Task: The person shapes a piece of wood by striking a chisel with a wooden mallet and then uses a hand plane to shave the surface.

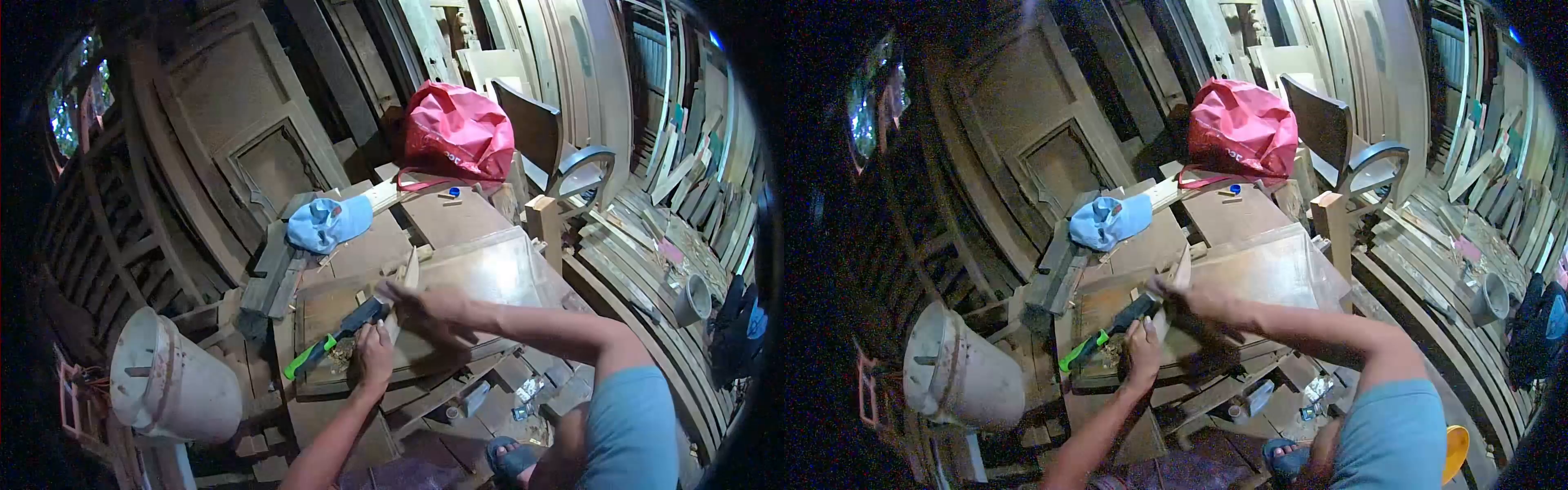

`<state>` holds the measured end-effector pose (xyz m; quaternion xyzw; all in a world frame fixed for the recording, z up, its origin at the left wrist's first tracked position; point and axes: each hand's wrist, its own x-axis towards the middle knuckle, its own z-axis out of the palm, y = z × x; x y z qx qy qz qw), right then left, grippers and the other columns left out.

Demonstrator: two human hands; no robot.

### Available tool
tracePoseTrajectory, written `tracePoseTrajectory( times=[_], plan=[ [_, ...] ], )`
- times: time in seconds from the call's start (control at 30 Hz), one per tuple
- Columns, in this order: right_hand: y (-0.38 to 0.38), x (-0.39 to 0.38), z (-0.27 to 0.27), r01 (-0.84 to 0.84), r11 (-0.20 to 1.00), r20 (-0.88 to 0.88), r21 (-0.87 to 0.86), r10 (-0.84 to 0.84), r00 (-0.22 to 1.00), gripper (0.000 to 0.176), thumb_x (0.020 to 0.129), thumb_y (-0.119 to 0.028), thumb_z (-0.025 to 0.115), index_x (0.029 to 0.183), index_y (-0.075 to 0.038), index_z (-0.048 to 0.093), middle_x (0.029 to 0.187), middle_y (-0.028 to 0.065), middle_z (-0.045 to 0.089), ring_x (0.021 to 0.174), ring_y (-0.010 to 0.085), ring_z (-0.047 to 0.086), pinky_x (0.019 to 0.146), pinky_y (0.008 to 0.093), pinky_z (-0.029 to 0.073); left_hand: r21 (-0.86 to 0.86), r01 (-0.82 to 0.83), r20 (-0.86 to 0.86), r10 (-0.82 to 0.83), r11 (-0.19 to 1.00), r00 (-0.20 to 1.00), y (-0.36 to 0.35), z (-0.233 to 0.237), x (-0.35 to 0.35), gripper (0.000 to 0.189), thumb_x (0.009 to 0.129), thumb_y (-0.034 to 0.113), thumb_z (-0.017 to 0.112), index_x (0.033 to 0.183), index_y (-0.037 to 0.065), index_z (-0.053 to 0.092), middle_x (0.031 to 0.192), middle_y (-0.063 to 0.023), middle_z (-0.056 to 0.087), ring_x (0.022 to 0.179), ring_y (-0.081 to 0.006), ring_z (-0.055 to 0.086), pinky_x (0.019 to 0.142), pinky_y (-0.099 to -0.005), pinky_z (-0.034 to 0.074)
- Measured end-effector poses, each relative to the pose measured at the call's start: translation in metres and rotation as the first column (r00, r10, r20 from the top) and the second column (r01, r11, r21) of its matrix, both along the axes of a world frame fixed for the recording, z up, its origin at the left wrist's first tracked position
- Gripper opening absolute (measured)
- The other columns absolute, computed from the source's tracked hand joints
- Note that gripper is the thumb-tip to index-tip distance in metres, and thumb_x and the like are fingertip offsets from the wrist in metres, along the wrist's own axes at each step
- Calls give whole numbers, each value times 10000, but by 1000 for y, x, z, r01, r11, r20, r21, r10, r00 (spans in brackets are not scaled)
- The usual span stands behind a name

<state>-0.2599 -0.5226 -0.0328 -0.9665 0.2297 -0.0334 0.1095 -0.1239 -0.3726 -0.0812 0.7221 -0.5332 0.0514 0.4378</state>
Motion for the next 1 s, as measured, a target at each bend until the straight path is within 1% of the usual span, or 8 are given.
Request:
tracePoseTrajectory(
  times=[0.37, 0.43, 0.5, 0.57, 0.67, 0.7, 0.97, 1.0],
  plan=[
    [-35, -13, 6, 112, 984, 175, -137, -87, 981, 770, 841, -126, 491, 1483, -205, 73, 631, 132, 611, 537, 277, 617, 406, 415, 431, -33, 1, 31, 0, 999, 1000, 2, 6, -5, 327, 951, 154, 435, 751, -73, 559, 738, -246, 544, 721, -425, 524, 661, -484, 400],
    [14, -9, 19, 73, 997, -27, 10, -73, 997, 836, 811, -99, 514, 1493, -294, 71, 653, 164, 618, 540, 300, 618, 477, 455, 471, -48, 4, 0, -4, 999, 1000, 0, 5, -5, 319, 950, 151, 436, 765, -75, 562, 745, -250, 547, 729, -429, 525, 661, -482, 406],
    [30, 1, -1, -206, 951, -149, -229, 175, 973, 299, 808, -129, 521, 1072, -36, 623, 658, 139, 634, 554, 291, 629, 482, 428, 485, -38, 32, 25, -32, 999, 999, 1, 7, -3, 323, 957, 154, 423, 787, -82, 565, 766, -255, 555, 748, -432, 530, 678, -478, 414],
    [17, -4, 4, -49, 994, -22, -100, 47, 999, 221, 815, -213, 561, 797, -6, 636, 661, 136, 637, 580, 291, 646, 501, 427, 498, -44, 36, 25, -35, 998, 999, 3, 6, -5, 336, 966, 159, 404, 810, -89, 567, 789, -262, 560, 757, -437, 529, 693, -479, 417],
    [-32, -7, 23, 124, 988, -48, -89, -129, 991, 659, 813, -150, 541, 1412, -113, 269, 691, 155, 642, 647, 326, 659, 518, 439, 507, 74, -19, 8, 18, 997, 1000, 3, 7, -4, 363, 977, 180, 378, 843, -93, 574, 812, -274, 564, 774, -448, 529, 724, -480, 421],
    [-44, -12, 9, 106, 977, 307, -185, -45, 951, 693, 797, -139, 556, 1425, -113, 264, 709, 160, 650, 646, 330, 656, 515, 448, 503, 67, -19, 13, 18, 998, 1000, 3, 7, -6, 363, 977, 180, 378, 843, -93, 574, 812, -274, 564, 774, -448, 529, 724, -480, 421],
    [24, 3, 0, -85, 996, -156, -10, 82, 984, 774, 799, -181, 579, 1467, -270, 196, 784, 204, 655, 686, 377, 642, 596, 470, 516, 114, 27, -63, -20, 993, 998, 8, 22, -11, 288, 950, 203, 448, 901, -45, 586, 954, -225, 529, 925, -415, 497, 794, -488, 391],
    [27, -3, 16, -44, 997, -114, 61, 50, 992, 695, 799, -196, 583, 1425, -232, 283, 798, 213, 657, 703, 383, 644, 612, 474, 516, 43, 71, 143, -77, 997, 987, 4, 12, -8, 279, 904, 240, 521, 918, -34, 570, 967, -221, 513, 916, -417, 493, 788, -491, 403]
  ],
)
